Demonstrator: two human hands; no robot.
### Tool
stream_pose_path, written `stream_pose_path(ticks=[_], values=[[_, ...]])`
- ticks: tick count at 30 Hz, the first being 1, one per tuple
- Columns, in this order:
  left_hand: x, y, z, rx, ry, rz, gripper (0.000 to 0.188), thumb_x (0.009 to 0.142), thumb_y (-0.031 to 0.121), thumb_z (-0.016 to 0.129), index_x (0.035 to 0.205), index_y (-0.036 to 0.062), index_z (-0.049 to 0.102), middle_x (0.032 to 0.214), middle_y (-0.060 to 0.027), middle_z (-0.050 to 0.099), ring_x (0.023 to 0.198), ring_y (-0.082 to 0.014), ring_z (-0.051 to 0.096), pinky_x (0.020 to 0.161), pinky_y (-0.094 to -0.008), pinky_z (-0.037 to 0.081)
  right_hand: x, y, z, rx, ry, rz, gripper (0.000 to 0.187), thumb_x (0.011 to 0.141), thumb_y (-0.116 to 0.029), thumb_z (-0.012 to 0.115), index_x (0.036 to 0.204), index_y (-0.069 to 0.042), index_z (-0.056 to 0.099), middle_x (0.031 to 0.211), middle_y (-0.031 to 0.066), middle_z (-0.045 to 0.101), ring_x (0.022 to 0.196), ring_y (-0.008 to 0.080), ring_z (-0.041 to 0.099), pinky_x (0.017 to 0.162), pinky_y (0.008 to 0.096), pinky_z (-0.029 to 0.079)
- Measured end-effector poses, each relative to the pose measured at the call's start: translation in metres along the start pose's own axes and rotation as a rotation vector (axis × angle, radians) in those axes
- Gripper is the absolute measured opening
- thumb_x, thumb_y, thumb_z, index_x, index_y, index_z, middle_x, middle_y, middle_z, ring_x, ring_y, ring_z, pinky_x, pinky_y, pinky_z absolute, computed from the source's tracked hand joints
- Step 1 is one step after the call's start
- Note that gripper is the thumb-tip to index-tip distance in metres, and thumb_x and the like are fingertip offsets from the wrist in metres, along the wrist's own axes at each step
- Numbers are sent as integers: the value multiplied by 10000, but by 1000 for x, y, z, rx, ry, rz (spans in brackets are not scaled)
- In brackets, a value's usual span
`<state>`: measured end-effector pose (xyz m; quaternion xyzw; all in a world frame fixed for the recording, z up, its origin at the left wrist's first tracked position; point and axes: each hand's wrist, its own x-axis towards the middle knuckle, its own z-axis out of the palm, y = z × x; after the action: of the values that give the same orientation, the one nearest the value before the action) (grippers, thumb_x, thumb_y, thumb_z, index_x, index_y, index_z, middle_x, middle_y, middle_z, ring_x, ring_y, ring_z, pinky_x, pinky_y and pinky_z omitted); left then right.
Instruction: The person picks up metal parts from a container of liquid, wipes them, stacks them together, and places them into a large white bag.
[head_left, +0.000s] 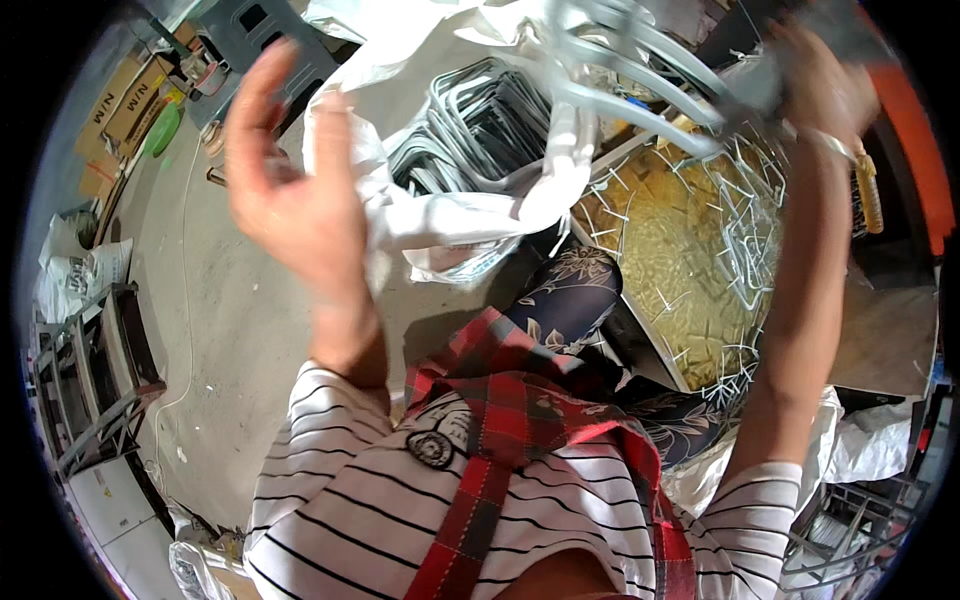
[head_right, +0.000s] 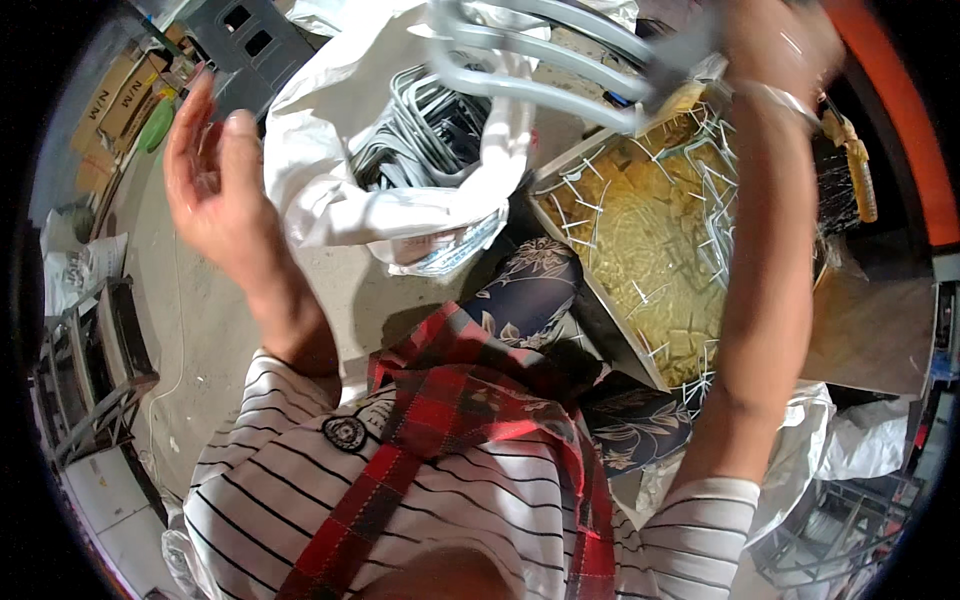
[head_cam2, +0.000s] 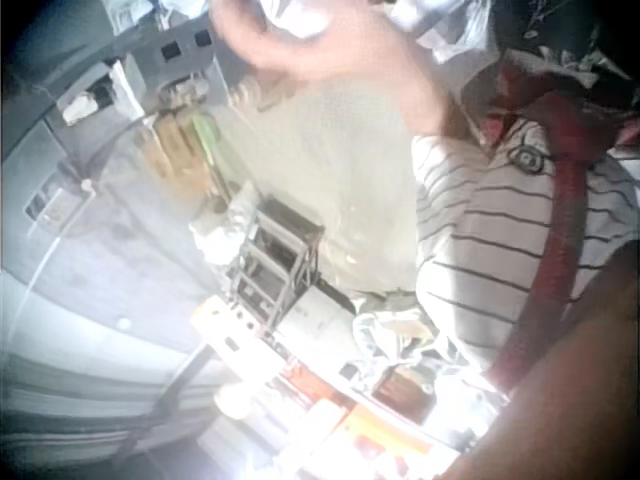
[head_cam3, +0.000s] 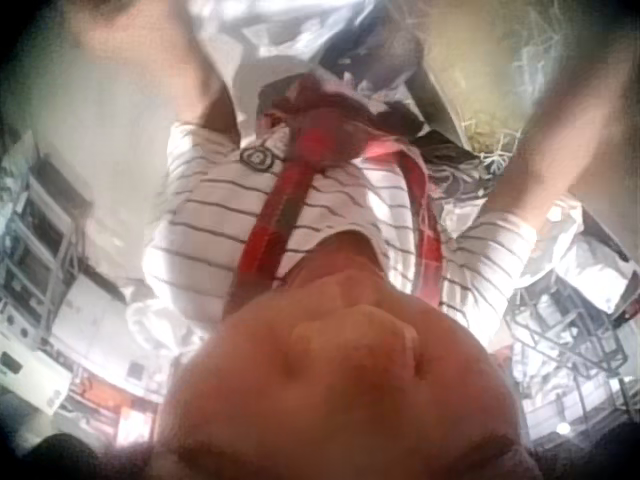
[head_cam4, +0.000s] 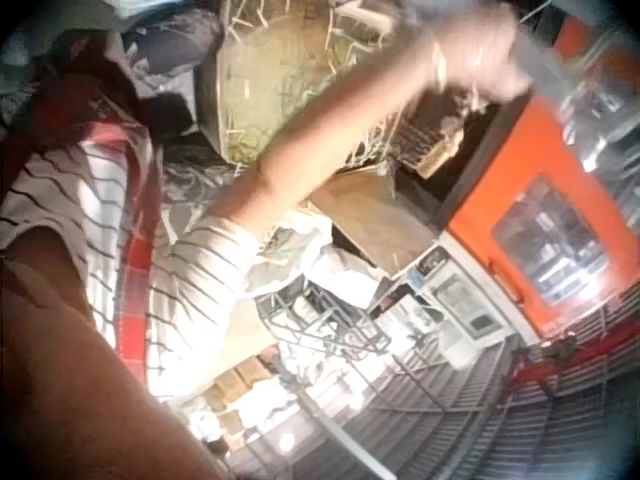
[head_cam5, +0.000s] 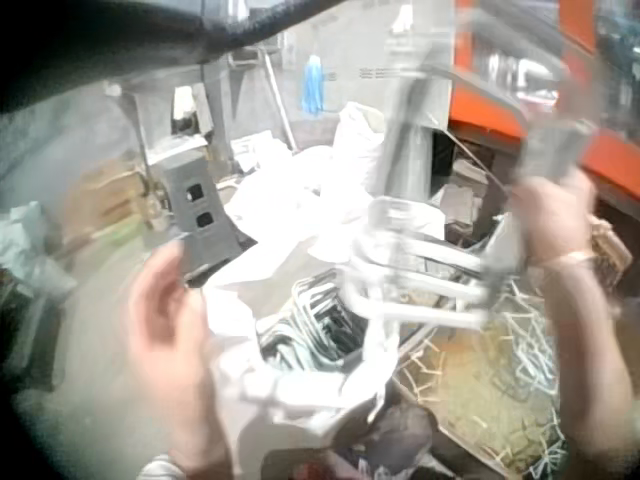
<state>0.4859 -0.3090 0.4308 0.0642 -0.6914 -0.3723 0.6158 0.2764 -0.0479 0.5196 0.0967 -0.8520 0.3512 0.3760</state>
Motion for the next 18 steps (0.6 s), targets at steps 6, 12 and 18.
stream_pose_path(ticks=[6, 12, 18], values=[[-39, -114, -77, 111, -196, -1207, 583, 816, 281, 514, 1248, -51, 305, 1228, -245, 367, 1174, -314, 371, 917, -443, 371, -106, -104, 139, 246, 40, -120, 345, 638, -93, 605, 939, 29, 488, 821, 236, 561, 787, 380, 549, 715, 389, 433], [-34, -145, -75, -987, -347, -1254, 380, 803, 123, 483, 1104, -97, 408, 998, -182, 542, 827, -234, 596, 698, -359, 535, -194, -82, 159, 63, -471, -139, 338, 678, -41, 531, 981, 62, 419, 828, 284, 558, 780, 425, 555, 735, 448, 438], [-15, -133, -61, -924, -521, -1057, 348, 766, 54, 484, 1082, -77, 427, 832, -121, 567, 630, -154, 576, 497, -277, 496, -197, -90, 181, -192, -958, -164, 271, 683, -51, 529, 917, 58, 450, 843, 262, 574, 807, 394, 572, 740, 413, 462]])
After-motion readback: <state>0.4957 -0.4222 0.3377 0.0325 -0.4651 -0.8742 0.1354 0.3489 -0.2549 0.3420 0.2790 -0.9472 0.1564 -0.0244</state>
